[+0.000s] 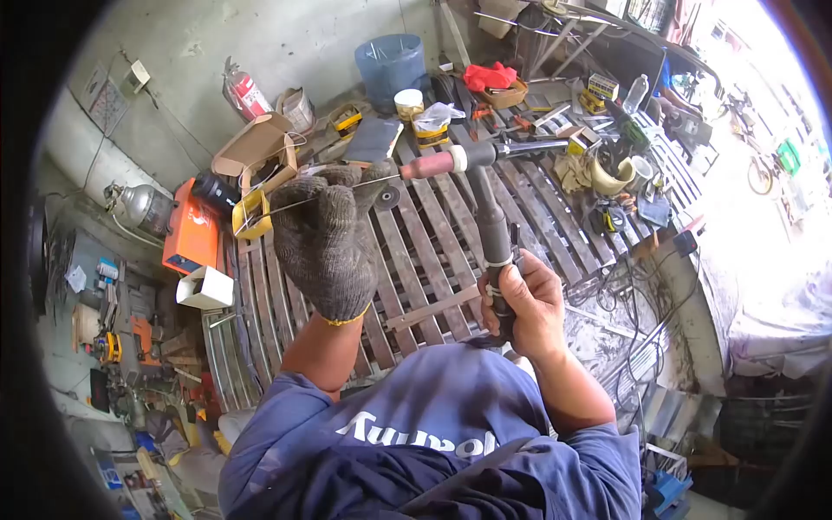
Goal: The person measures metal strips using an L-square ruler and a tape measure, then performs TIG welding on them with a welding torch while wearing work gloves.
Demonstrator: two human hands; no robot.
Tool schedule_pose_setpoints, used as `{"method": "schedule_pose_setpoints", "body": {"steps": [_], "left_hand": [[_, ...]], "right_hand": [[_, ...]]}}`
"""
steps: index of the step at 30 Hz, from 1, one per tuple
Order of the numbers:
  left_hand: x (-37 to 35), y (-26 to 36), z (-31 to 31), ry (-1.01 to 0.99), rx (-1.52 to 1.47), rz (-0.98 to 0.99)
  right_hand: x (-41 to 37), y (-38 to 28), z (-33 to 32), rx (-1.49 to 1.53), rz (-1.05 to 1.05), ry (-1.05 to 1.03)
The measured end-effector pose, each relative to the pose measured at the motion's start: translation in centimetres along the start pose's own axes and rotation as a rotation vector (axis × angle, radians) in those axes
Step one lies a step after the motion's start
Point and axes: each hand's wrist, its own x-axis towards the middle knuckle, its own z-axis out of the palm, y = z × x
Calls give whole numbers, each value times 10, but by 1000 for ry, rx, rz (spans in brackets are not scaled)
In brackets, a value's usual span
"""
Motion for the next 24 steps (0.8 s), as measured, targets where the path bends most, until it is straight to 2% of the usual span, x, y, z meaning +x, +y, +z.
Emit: {"method": "schedule_pose_setpoints", "body": {"steps": [8,11,13,17,18,21,24], "left_hand": [[-7,5,-2,-30,45,-65],[-4,3,-14,-168,21,-245],[-9,-7,-19,-291,-112,-314],[-37,-28,-37,-364,-134,-559],[-40,-26,-34,-364,-137,-691],[-62,-33,-29,-412,16,-718],[-73,-41,-41,-339,56,-670]], "right_hand": [[-8,6,-1,-66,-54,2],[-10,12,-7,-69,-73,-24],[-13,26,-22,-117,-83,-43],[-30,63,-42,-139,-21,-39],[-35,82,-52,-95,-5,-47],[-50,107,-57,0,74,100],[-54,113,-70,7,39,127]]}}
